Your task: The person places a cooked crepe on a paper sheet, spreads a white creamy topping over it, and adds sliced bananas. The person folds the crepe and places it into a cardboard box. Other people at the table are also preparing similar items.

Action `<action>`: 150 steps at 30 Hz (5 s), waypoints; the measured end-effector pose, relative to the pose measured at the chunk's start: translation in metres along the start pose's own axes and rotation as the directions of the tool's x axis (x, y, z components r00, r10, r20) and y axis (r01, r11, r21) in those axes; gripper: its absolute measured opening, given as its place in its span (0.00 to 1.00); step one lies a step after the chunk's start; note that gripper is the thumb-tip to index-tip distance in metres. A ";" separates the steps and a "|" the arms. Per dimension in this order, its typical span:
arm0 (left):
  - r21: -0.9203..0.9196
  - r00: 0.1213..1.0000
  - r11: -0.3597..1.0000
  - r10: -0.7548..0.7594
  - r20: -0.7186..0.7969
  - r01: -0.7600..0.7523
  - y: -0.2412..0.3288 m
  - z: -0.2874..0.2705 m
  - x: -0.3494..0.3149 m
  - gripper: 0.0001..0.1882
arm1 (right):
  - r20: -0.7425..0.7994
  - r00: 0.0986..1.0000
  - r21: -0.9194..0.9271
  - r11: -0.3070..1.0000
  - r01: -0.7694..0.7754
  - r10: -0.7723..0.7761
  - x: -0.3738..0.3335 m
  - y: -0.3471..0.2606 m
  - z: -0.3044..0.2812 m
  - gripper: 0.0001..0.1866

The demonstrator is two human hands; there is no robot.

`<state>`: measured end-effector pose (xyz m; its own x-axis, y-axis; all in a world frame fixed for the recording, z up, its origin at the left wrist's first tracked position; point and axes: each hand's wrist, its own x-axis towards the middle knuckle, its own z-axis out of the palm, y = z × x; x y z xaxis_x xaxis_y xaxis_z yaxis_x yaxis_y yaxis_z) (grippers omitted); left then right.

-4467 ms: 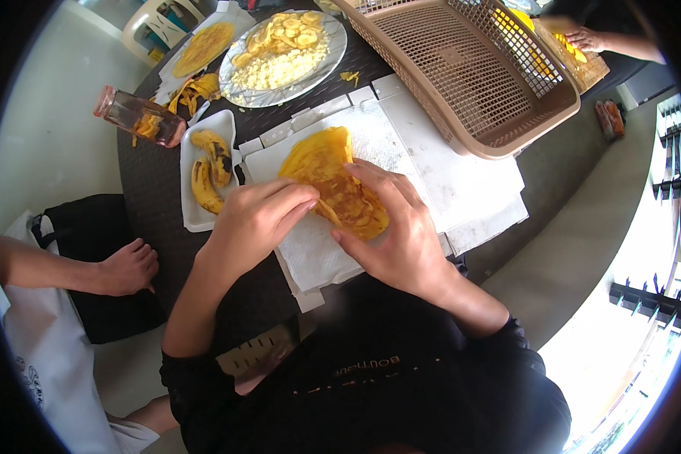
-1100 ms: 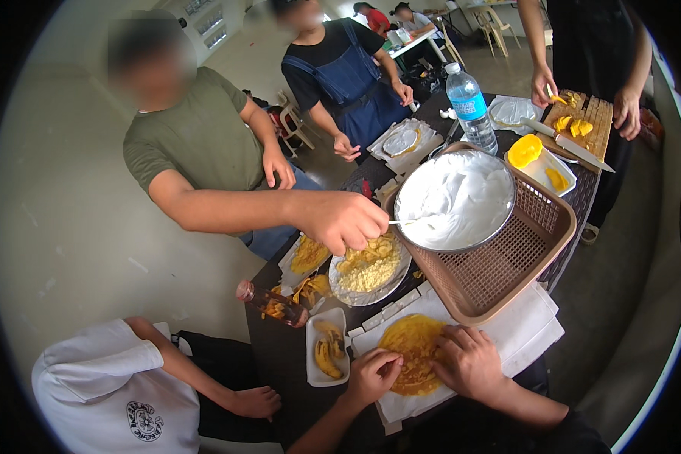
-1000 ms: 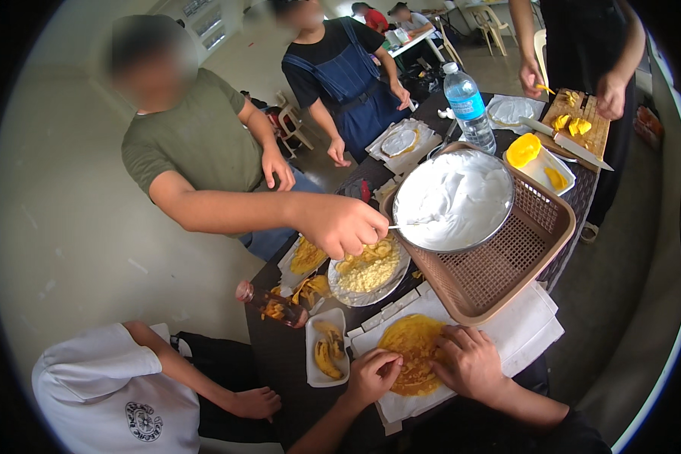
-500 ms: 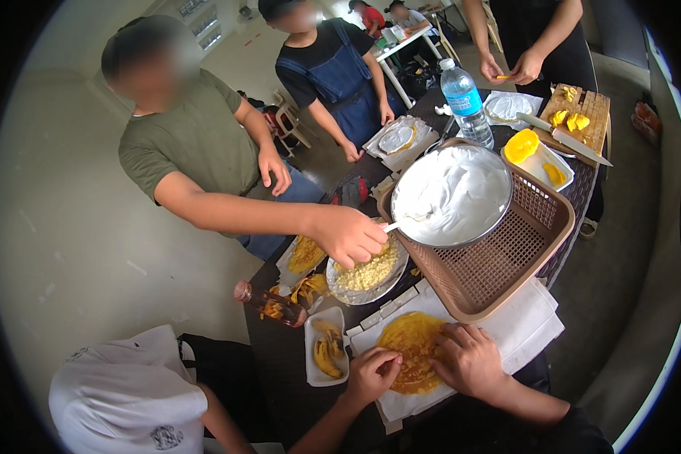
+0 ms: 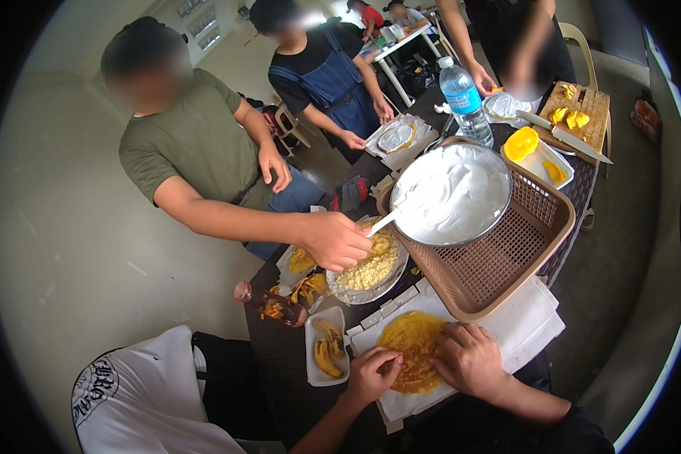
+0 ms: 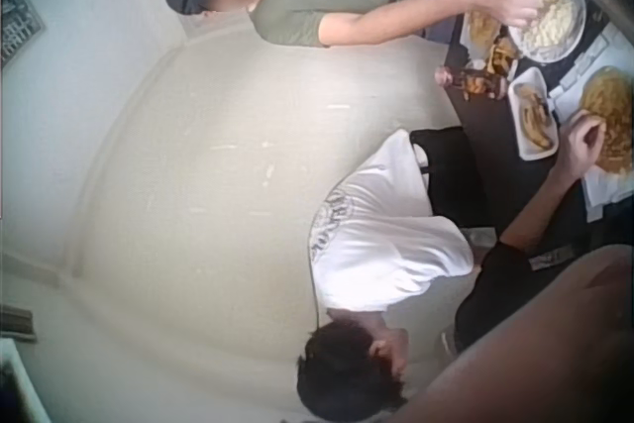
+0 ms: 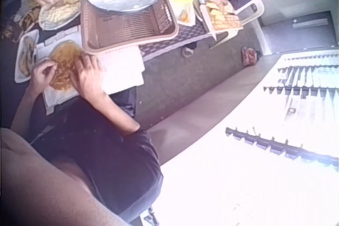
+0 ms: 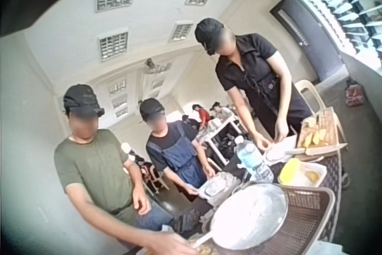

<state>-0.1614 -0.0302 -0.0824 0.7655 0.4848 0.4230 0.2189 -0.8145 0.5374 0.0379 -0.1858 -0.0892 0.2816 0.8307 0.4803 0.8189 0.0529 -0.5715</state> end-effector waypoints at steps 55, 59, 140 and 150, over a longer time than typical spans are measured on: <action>0.000 1.000 1.000 0.017 0.011 -0.017 0.006 -0.003 0.005 0.04 | 0.008 1.000 -0.008 1.000 -0.007 0.007 0.002 -0.002 -0.004 0.18; 0.001 0.999 1.000 -0.003 0.032 0.003 0.004 -0.003 0.004 0.04 | 0.004 1.000 -0.018 1.000 -0.011 0.011 0.001 -0.001 -0.003 0.19; -0.040 0.996 0.996 -0.073 0.045 0.075 0.003 -0.002 0.005 0.04 | 0.017 0.999 -0.011 1.000 -0.027 0.027 0.007 -0.003 -0.001 0.18; -0.063 0.997 0.996 -0.066 0.033 0.068 0.001 -0.003 0.007 0.04 | 0.066 0.998 -0.041 0.999 -0.022 0.025 0.011 -0.004 0.000 0.20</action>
<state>-0.1580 -0.0270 -0.0769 0.7690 0.5268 0.3621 0.2317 -0.7576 0.6102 0.0374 -0.1765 -0.0815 0.2685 0.8664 0.4210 0.8320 0.0117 -0.5546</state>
